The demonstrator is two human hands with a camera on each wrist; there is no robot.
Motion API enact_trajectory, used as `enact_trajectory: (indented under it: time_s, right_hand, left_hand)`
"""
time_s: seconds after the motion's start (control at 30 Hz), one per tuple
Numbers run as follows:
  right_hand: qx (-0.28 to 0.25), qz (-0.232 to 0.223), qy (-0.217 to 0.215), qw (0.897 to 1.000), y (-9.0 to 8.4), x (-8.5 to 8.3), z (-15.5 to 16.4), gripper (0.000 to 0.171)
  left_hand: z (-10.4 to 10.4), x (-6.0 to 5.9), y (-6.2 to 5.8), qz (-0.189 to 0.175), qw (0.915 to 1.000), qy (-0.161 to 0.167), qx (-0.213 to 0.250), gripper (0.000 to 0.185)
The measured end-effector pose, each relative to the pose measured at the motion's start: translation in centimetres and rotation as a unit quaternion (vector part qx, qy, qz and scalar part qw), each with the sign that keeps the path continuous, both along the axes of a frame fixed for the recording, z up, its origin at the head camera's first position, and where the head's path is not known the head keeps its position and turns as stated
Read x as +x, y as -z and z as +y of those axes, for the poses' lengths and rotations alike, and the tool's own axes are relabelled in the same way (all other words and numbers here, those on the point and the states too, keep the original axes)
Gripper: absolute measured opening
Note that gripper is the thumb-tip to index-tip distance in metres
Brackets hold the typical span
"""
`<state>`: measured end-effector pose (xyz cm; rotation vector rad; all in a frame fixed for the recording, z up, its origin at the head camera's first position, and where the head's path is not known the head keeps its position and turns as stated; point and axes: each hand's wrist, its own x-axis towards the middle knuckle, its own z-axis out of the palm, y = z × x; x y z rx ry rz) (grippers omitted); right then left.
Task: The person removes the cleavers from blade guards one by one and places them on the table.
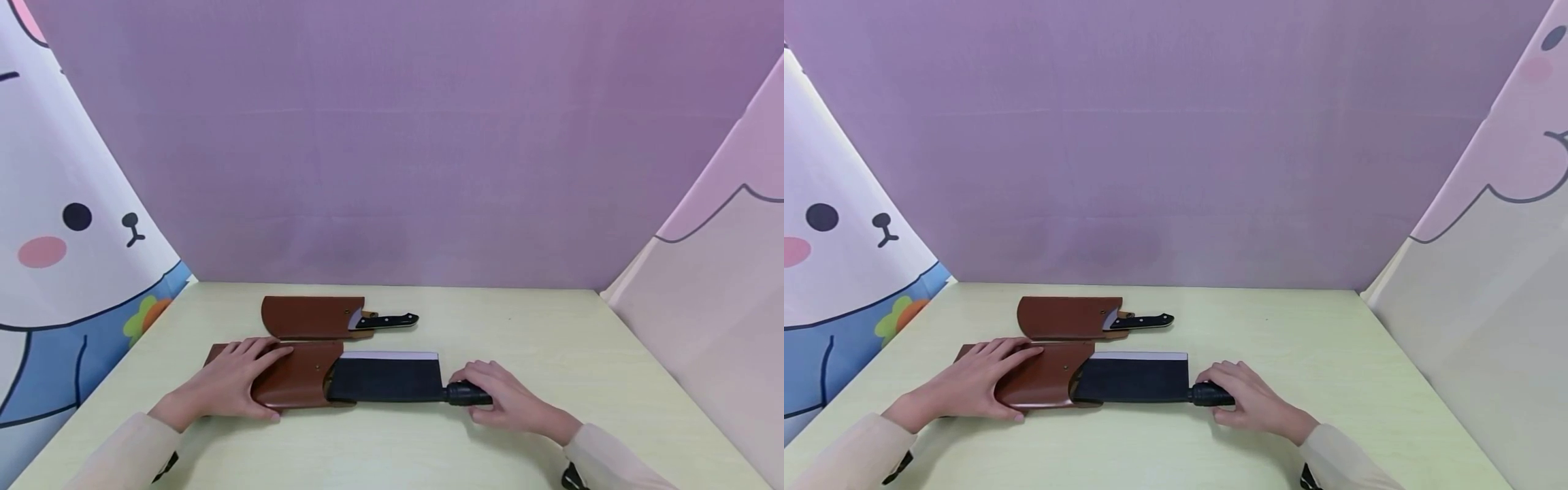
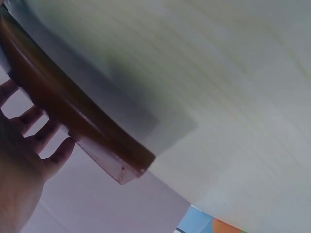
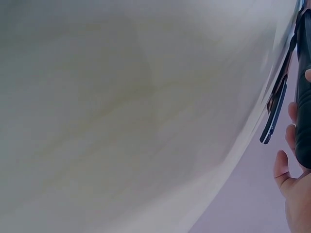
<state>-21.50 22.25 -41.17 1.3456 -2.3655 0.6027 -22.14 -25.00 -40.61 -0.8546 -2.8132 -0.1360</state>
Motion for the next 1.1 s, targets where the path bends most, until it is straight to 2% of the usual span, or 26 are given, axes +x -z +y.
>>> enact_trajectory:
  time_s: [0.4, 0.6, 0.83, 1.1]
  right_hand:
    - [-0.007, 0.01, 0.007, 1.0, 0.0, 0.2, 1.0, 0.049]
    - [0.004, -0.01, 0.026, 1.0, -0.2, 0.2, 1.7, 0.049]
    - [0.008, -0.007, 0.02, 1.0, -0.5, 0.1, 2.7, 0.049]
    - [0.007, -0.029, 0.03, 0.999, -0.6, 0.2, 3.9, 0.049]
  left_hand:
    - [-0.3, 0.2, 0.1, 0.007, 0.9999, -0.006, -0.006, 0.103]
    - [-0.4, 0.2, 0.1, 0.005, 0.9999, -0.009, -0.004, 0.102]
    - [-0.4, 0.2, 0.1, 0.008, 0.9999, -0.007, -0.002, 0.102]
    - [-0.3, 0.2, 0.0, -0.006, 1.0, -0.004, 0.004, 0.104]
